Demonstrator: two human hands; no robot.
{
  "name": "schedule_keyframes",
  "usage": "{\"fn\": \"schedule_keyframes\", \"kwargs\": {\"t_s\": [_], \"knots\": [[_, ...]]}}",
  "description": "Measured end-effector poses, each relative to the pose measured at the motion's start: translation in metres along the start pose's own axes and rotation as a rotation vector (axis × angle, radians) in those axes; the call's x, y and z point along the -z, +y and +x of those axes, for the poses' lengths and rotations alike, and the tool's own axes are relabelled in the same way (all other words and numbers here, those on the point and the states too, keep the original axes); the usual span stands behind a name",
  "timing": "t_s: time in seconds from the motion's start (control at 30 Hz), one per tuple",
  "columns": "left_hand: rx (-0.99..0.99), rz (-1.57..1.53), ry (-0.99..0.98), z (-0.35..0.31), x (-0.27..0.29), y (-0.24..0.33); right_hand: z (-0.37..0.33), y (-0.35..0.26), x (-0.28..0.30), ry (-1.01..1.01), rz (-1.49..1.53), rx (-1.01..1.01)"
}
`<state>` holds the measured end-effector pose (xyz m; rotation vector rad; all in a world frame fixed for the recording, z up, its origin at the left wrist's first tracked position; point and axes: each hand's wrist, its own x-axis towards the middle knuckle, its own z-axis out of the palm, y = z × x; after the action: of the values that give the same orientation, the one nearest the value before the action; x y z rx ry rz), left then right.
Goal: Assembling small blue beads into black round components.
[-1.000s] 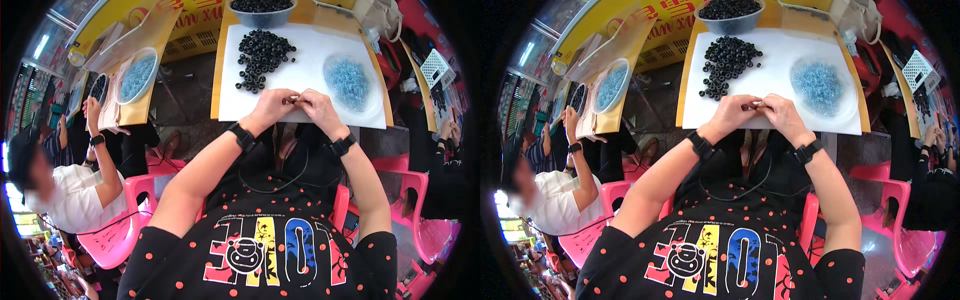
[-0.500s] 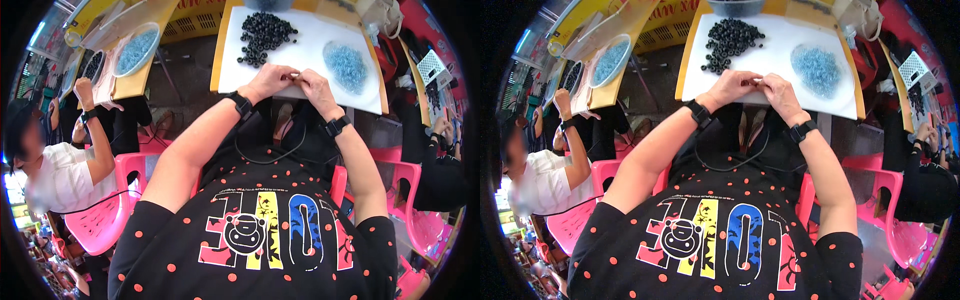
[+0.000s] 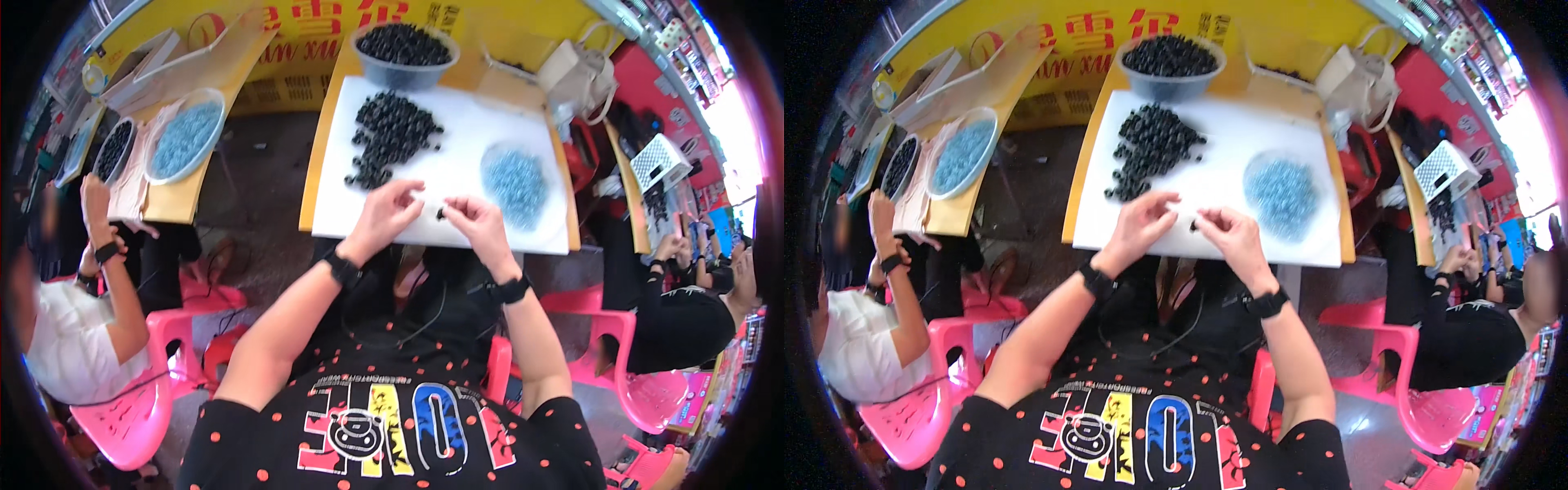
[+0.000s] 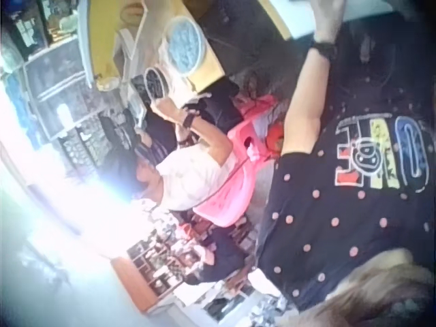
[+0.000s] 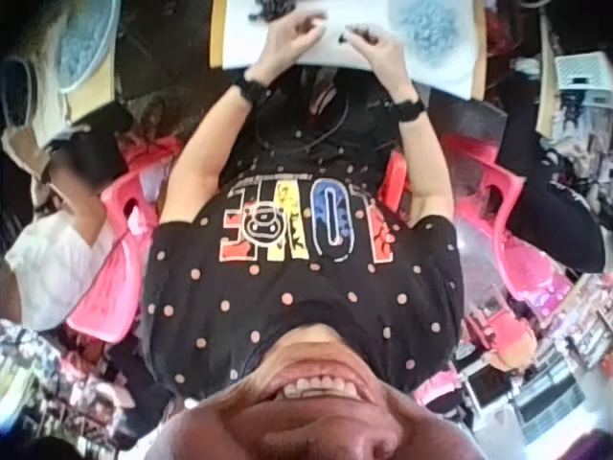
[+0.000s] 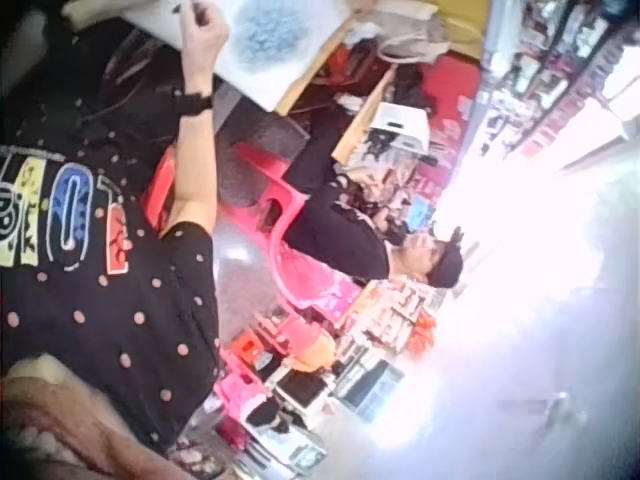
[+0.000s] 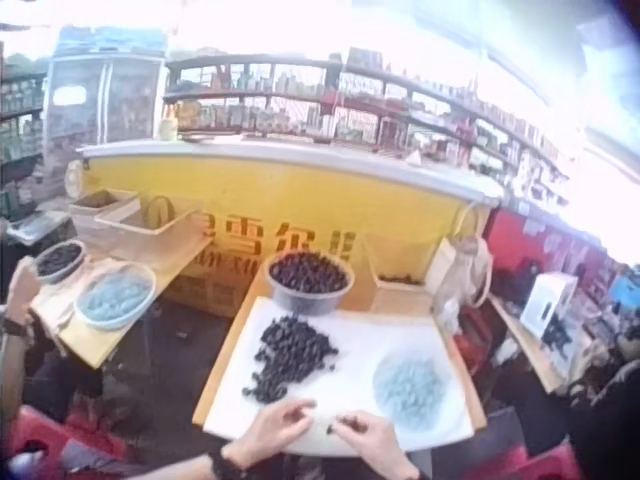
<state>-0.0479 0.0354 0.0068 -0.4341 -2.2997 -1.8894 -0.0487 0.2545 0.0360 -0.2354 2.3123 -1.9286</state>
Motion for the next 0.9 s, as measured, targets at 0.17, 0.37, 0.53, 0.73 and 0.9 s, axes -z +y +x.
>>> {"fn": "schedule_keyframes", "kwargs": {"t_s": [0.17,0.37,0.53,0.73,0.9], "knots": [[0.012,-0.127,0.073,-0.004,-0.005,-0.003,0.075,-0.063,0.06,-0.146,0.096,-0.046],[-0.053,0.023,-0.01,-0.002,-0.002,0.006,0.208,-0.117,0.16,0.171,0.064,-0.041],[-0.088,0.053,-0.012,-0.005,-0.004,0.002,0.164,-0.071,0.057,0.061,-0.507,0.142],[-0.081,0.056,-0.023,-0.004,-0.003,0.0,0.135,0.007,-0.025,0.176,-0.971,0.519],[-0.026,0.015,-0.03,-0.003,0.0,0.004,0.143,0.012,-0.033,0.171,-0.914,0.462]]}}
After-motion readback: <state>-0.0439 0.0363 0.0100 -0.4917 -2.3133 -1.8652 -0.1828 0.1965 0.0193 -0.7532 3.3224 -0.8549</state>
